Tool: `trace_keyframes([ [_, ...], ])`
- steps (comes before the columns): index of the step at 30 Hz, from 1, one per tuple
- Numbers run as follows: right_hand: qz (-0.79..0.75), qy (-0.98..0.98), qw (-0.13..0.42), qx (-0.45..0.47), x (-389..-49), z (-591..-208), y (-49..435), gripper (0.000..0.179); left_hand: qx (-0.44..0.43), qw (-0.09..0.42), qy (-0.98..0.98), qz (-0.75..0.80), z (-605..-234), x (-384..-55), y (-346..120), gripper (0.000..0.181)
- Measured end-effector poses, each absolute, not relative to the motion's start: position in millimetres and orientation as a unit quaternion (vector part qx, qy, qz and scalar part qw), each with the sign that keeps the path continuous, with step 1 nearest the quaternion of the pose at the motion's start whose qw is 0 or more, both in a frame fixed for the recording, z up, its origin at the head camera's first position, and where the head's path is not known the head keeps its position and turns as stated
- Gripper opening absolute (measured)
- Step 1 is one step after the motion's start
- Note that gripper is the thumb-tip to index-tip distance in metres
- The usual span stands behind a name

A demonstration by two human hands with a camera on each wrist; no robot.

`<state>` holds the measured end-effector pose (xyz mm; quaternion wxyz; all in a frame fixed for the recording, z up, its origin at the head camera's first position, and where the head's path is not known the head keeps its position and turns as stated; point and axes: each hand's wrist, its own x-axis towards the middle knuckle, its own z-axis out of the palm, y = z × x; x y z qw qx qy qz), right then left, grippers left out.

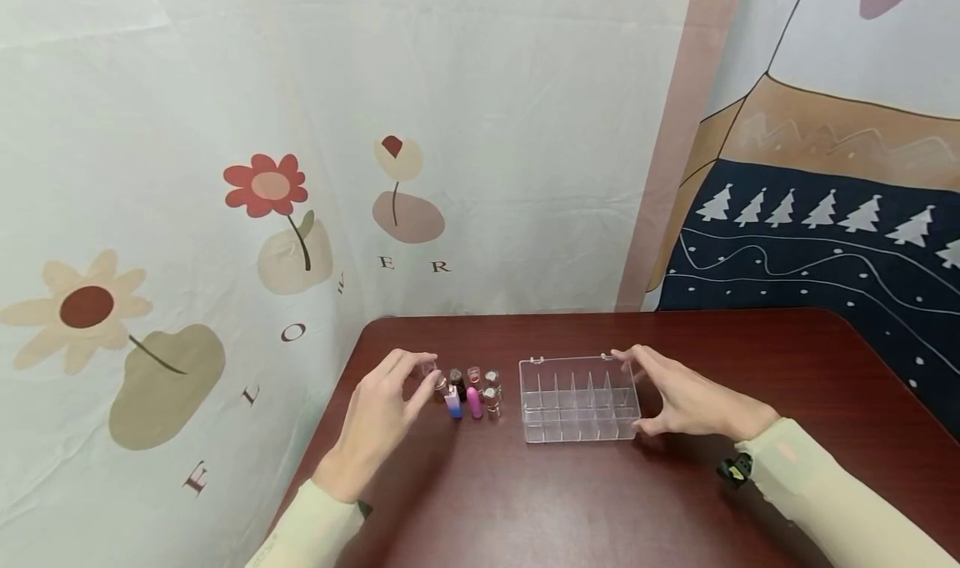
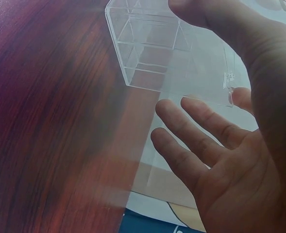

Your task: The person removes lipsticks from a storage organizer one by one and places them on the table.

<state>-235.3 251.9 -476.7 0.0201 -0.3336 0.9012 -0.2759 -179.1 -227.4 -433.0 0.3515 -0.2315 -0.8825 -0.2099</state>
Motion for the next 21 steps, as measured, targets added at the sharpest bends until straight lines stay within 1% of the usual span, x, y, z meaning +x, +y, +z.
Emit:
trace_keyframes([
  [7,-0.278,0.903,0.03,-0.327,-235,-477,253,0.102,-0.219,0.341,-0.89,-0.209,-437,-179,-235,0.028],
  [21,-0.276,0.904,0.029,-0.326,-236,-477,252,0.101,-0.199,0.33,-0.901,-0.201,-444,-183,-247,0.025],
])
